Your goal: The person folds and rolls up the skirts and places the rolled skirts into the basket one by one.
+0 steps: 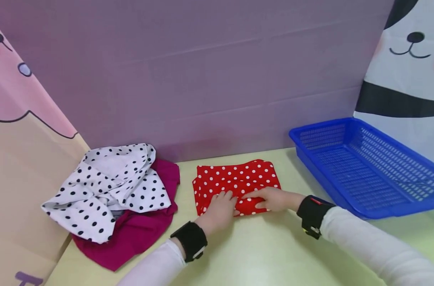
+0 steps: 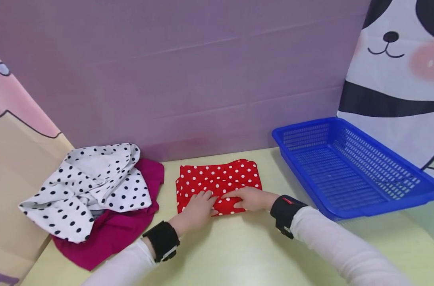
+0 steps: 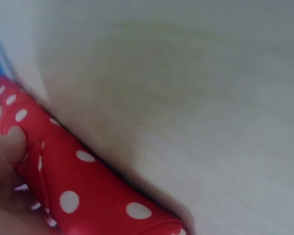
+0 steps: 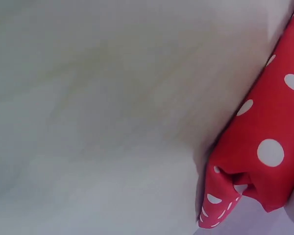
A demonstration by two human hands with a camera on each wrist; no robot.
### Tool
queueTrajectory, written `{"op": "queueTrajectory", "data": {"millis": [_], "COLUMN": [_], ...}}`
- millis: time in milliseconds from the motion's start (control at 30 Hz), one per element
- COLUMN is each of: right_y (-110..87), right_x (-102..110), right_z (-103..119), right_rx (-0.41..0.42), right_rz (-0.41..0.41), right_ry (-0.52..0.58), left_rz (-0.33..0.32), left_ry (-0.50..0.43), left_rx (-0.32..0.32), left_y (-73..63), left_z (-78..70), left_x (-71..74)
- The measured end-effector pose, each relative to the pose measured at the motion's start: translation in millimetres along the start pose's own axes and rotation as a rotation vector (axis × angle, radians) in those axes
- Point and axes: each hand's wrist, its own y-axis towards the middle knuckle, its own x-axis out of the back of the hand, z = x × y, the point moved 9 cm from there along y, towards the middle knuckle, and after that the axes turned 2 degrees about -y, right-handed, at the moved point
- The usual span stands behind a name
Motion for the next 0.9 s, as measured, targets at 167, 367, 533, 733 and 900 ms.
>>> {"op": "queueTrajectory", "data": {"millis": [167, 367, 533, 733, 900], "right_y": [-1.6, -11.5, -18.4, -18.8, -12.1], "right_x": [-7, -10, -15, -13, -8], "right_z": [6, 18, 32, 40, 35], "right_rx": [-0.007, 0.044, 0.091, 0.095, 0.065], "right_rz": [-0.015, -0.105, -0.201, -0.247, -0.202], "right_ry": [-0.13, -0.448, -0.669, -0.718, -0.596], "left_rz": [0.01, 0.07, 0.184, 0.245, 0.141], "left_ry": [-0.107, -0.258, -0.357, -0.429, -0.293], "left_rx": [0.055, 0.114, 0.194, 0.239, 0.204], "left_y": [7.2, 20.7, 24.0, 25.0, 21.4], "left_z": [9.4, 16.8, 23.9, 25.9, 18.2], "left_x": [3.4, 3.2, -3.1, -6.4, -4.2]}}
